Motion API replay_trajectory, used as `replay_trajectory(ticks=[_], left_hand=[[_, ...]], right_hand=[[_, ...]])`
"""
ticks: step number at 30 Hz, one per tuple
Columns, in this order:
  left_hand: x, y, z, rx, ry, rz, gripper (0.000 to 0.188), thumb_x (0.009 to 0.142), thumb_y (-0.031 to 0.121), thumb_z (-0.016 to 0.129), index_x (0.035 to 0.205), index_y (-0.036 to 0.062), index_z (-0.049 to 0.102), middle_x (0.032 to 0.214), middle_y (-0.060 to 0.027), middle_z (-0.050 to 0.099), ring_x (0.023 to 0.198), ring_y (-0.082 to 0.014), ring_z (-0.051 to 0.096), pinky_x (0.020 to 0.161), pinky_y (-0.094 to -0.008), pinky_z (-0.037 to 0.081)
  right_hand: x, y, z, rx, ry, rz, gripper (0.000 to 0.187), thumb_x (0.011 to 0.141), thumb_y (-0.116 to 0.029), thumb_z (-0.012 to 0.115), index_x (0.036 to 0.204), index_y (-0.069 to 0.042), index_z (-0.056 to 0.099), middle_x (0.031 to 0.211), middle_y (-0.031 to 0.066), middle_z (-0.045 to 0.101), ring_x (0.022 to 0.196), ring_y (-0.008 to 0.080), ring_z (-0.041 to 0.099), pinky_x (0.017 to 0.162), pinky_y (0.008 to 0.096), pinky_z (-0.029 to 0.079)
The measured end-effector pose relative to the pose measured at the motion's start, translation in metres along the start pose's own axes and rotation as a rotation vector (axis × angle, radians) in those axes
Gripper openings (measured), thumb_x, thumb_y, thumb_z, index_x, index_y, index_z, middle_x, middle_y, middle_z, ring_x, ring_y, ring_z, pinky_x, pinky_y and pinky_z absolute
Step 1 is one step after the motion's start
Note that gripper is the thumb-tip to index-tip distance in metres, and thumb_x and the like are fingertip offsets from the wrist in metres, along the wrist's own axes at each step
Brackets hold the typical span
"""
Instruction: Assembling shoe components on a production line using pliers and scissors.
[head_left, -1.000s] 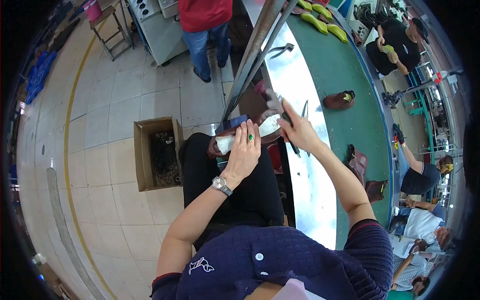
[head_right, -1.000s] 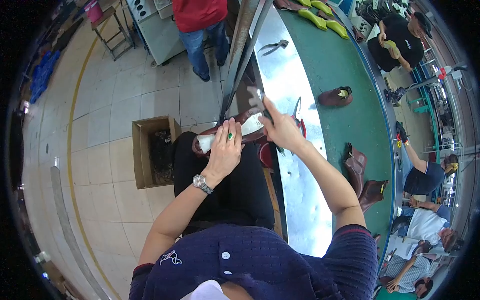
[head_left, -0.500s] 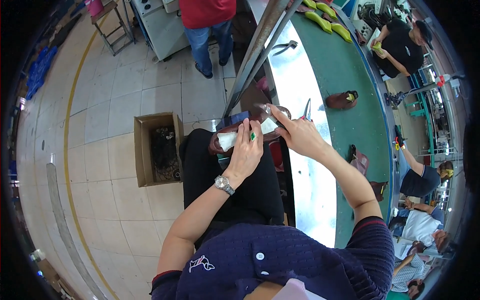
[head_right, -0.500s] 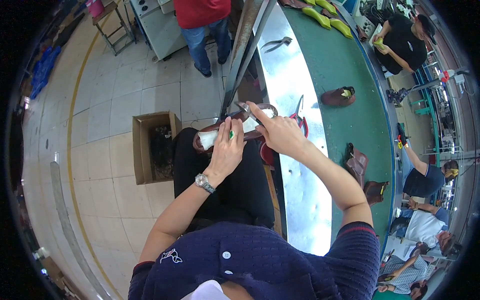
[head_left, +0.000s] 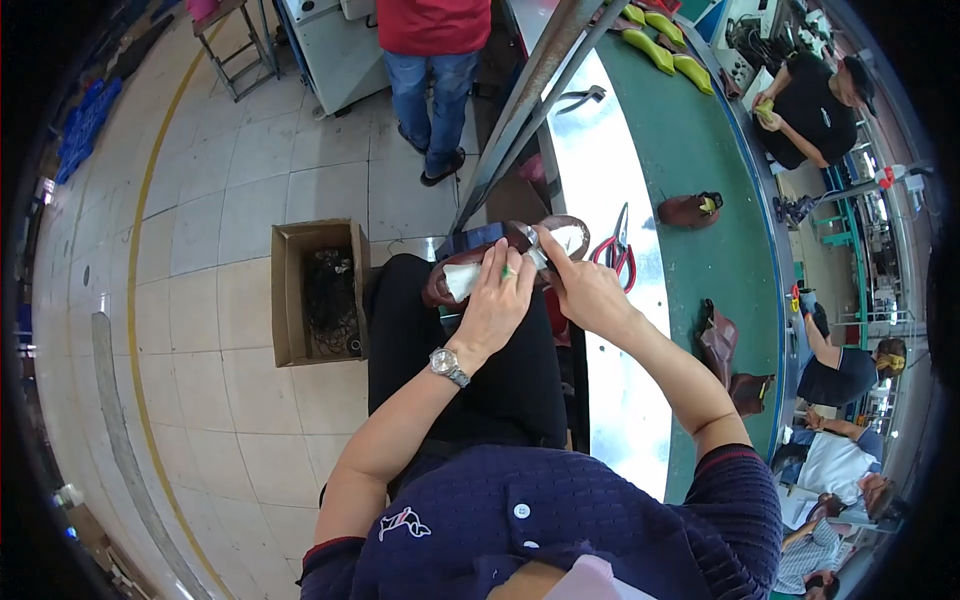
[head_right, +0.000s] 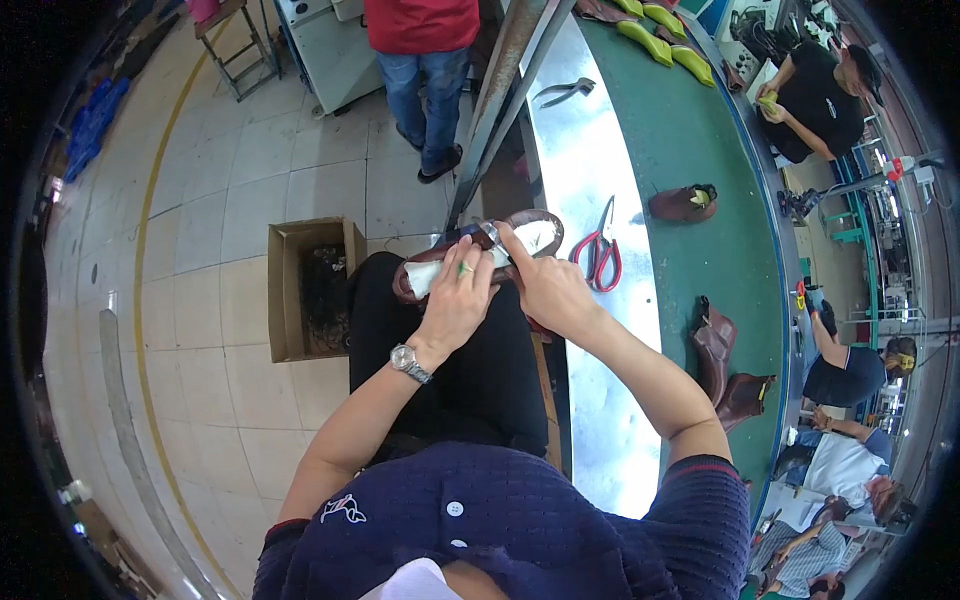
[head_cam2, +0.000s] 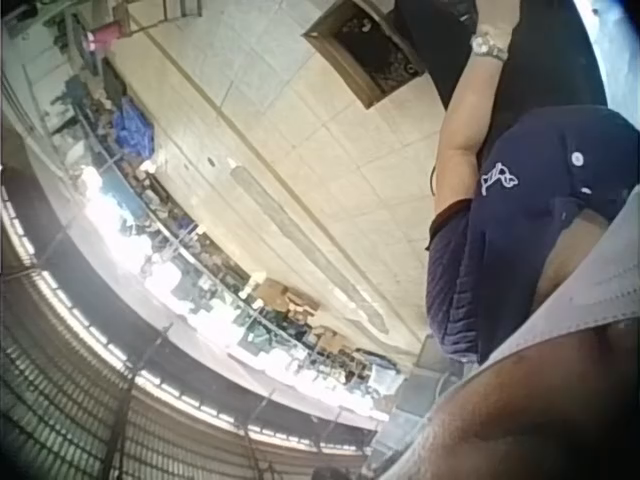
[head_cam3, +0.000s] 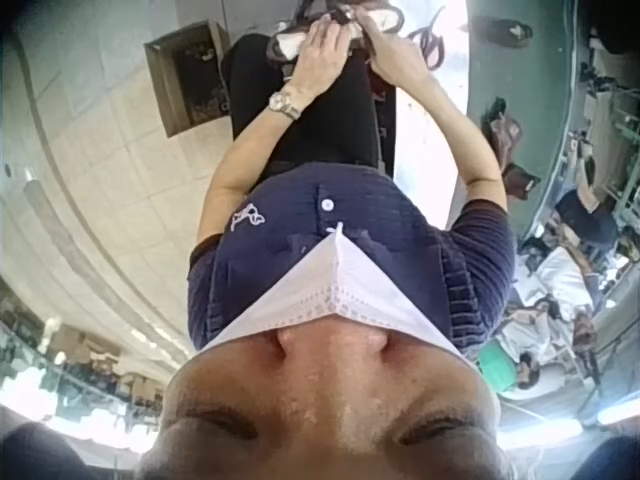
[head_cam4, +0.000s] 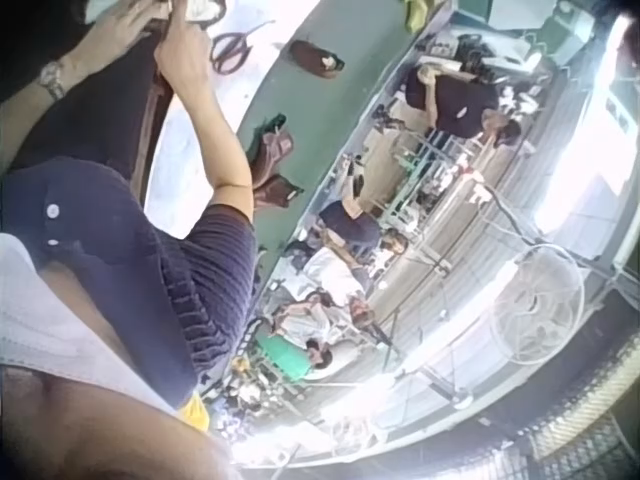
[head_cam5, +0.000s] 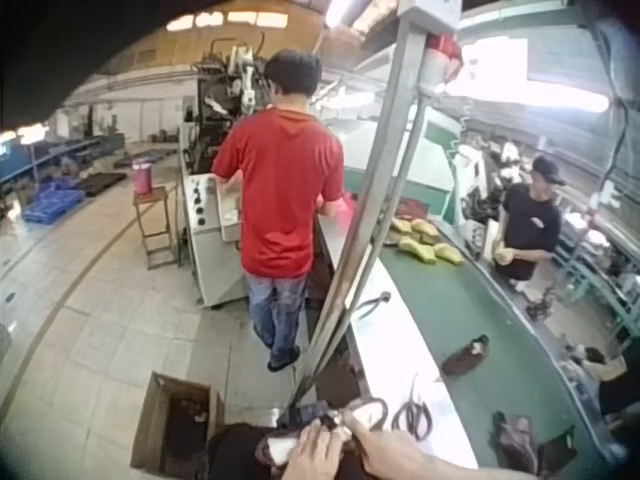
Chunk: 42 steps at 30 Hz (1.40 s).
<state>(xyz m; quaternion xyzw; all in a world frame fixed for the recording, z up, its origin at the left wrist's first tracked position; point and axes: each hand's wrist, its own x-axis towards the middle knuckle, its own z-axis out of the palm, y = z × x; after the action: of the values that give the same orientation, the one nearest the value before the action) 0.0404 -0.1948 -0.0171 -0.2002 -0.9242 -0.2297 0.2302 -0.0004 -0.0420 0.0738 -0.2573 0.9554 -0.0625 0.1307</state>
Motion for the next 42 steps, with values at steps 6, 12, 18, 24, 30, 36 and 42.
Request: replay_trajectory(ticks=[6, 12, 18, 24, 30, 36, 42], left_hand=[[0.014, -0.003, -0.038, 0.122, -0.216, -0.156, 0.047, 0.078, 0.007, 0.059, 0.120, -0.0147, 0.051, 0.116, -0.0229, 0.054, 0.118, -0.0354, 0.045, 0.102, -0.0410, 0.036], [-0.004, -0.002, -0.029, 0.434, -0.217, 0.026, 0.053, 0.082, 0.007, 0.052, 0.128, -0.0182, 0.044, 0.125, -0.0307, 0.049, 0.122, -0.0417, 0.048, 0.110, -0.0464, 0.034], [-0.013, -0.003, -0.024, 0.383, -0.128, 0.066, 0.051, 0.082, 0.006, 0.053, 0.127, -0.0161, 0.047, 0.123, -0.0298, 0.050, 0.121, -0.0445, 0.048, 0.110, -0.0507, 0.033], [-0.019, -0.007, -0.021, 0.331, -0.073, 0.072, 0.052, 0.080, 0.008, 0.060, 0.125, -0.0138, 0.048, 0.126, -0.0251, 0.049, 0.121, -0.0419, 0.049, 0.110, -0.0478, 0.034], [0.003, -0.006, -0.066, 0.151, -0.179, -0.202, 0.053, 0.079, 0.012, 0.065, 0.125, -0.0105, 0.050, 0.120, -0.0225, 0.053, 0.118, -0.0350, 0.048, 0.104, -0.0442, 0.038], [-0.017, -0.021, -0.055, 0.213, -0.214, -0.119, 0.045, 0.083, 0.007, 0.054, 0.124, -0.0123, 0.052, 0.123, -0.0271, 0.054, 0.116, -0.0361, 0.051, 0.106, -0.0422, 0.036], [-0.024, -0.023, -0.063, 0.025, -0.169, -0.170, 0.062, 0.067, 0.003, 0.076, 0.121, -0.0083, 0.047, 0.128, -0.0268, 0.051, 0.121, -0.0388, 0.049, 0.105, -0.0431, 0.039]], right_hand=[[0.005, 0.004, -0.003, 0.008, -0.016, 0.004, 0.066, 0.091, -0.012, 0.053, 0.149, -0.012, 0.021, 0.060, 0.0206, 0.061, 0.054, 0.0375, 0.063, 0.054, 0.0469, 0.050], [-0.002, -0.013, -0.028, 0.102, 0.080, -0.042, 0.066, 0.094, -0.017, 0.052, 0.151, -0.013, 0.019, 0.057, 0.0188, 0.060, 0.051, 0.0371, 0.061, 0.049, 0.0453, 0.049], [-0.002, -0.012, 0.003, 0.032, 0.055, -0.025, 0.072, 0.090, -0.013, 0.056, 0.151, -0.017, 0.018, 0.058, 0.0180, 0.060, 0.054, 0.0368, 0.062, 0.050, 0.0459, 0.047], [-0.004, -0.028, 0.003, 0.138, 0.203, -0.028, 0.068, 0.093, -0.014, 0.053, 0.151, -0.012, 0.019, 0.059, 0.0190, 0.061, 0.052, 0.0373, 0.062, 0.050, 0.0451, 0.049], [-0.001, -0.027, -0.003, 0.068, 0.093, -0.066, 0.069, 0.092, -0.013, 0.054, 0.151, -0.013, 0.018, 0.060, 0.0189, 0.061, 0.053, 0.0353, 0.062, 0.051, 0.0440, 0.048], [0.002, -0.034, 0.023, 0.125, 0.116, -0.089, 0.071, 0.090, -0.010, 0.055, 0.150, -0.013, 0.019, 0.067, 0.0214, 0.063, 0.059, 0.0390, 0.062, 0.057, 0.0480, 0.048], [-0.001, -0.055, 0.022, 0.287, 0.266, -0.081, 0.070, 0.089, -0.011, 0.056, 0.149, -0.012, 0.021, 0.068, 0.0225, 0.063, 0.060, 0.0392, 0.062, 0.055, 0.0488, 0.048]])
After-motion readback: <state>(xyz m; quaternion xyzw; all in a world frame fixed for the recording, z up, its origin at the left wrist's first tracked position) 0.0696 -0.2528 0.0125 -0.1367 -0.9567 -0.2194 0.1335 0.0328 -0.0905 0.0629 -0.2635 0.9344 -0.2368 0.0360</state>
